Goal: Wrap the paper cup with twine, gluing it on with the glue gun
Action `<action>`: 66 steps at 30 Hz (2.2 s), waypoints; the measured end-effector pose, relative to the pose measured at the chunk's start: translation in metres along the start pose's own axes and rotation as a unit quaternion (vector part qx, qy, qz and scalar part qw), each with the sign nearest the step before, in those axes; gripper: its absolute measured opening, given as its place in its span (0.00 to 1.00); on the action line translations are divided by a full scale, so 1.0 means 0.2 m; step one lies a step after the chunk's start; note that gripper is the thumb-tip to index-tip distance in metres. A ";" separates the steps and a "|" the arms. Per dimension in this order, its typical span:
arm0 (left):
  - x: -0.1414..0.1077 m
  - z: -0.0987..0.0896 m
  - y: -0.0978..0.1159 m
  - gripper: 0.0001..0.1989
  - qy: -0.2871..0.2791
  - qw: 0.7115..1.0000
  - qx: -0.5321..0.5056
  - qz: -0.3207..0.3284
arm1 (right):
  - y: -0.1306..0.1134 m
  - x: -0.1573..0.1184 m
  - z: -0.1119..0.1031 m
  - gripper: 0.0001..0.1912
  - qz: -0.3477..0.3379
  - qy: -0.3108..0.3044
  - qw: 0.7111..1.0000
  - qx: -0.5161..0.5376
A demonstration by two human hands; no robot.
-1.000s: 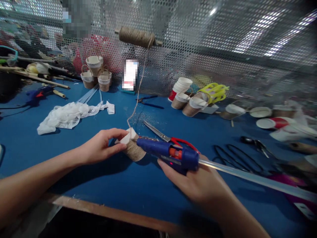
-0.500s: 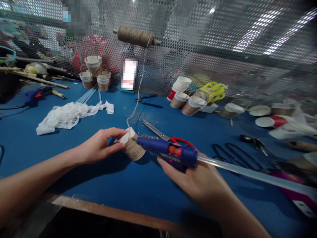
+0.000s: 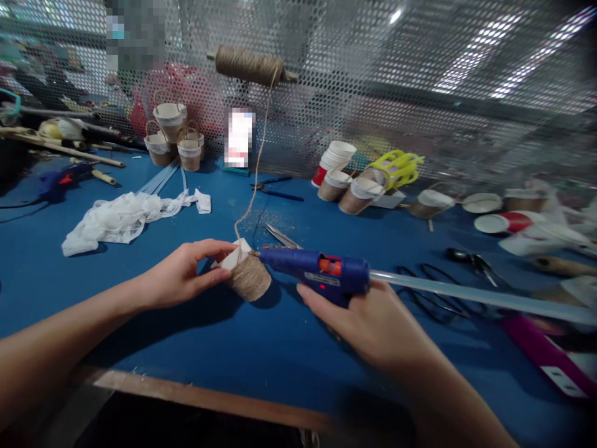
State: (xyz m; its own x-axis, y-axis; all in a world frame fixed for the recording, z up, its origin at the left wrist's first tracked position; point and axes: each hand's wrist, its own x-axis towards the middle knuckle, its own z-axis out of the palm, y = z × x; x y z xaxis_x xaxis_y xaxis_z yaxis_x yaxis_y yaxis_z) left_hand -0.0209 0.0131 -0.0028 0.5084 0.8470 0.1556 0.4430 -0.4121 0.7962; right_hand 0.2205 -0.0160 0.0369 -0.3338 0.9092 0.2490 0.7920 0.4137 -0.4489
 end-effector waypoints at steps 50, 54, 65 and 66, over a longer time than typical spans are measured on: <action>0.00 -0.01 0.01 0.16 -0.018 0.999 0.000 0.027 | -0.06 -0.02 0.02 0.10 0.070 -0.052 0.996 0.020; 0.01 -0.01 0.02 0.17 -0.020 0.999 -0.004 0.029 | -0.06 -0.02 0.03 0.06 0.033 -0.016 0.999 -0.010; 0.00 -0.01 0.01 0.16 -0.019 0.999 -0.007 0.026 | -0.07 -0.01 0.02 0.08 0.049 -0.029 0.998 0.017; 0.00 -0.01 0.01 0.17 -0.020 1.000 -0.005 0.022 | -0.07 -0.01 0.01 0.10 0.062 -0.032 0.997 0.025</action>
State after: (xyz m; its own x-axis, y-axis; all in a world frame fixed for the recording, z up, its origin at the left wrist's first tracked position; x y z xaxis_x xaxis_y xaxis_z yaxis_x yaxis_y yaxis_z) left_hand -0.0210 0.0132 0.0004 0.5564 0.8141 0.1664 0.4128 -0.4446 0.7950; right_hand 0.2098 -0.0233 0.0415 -0.2684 0.9537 0.1356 0.8029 0.2993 -0.5156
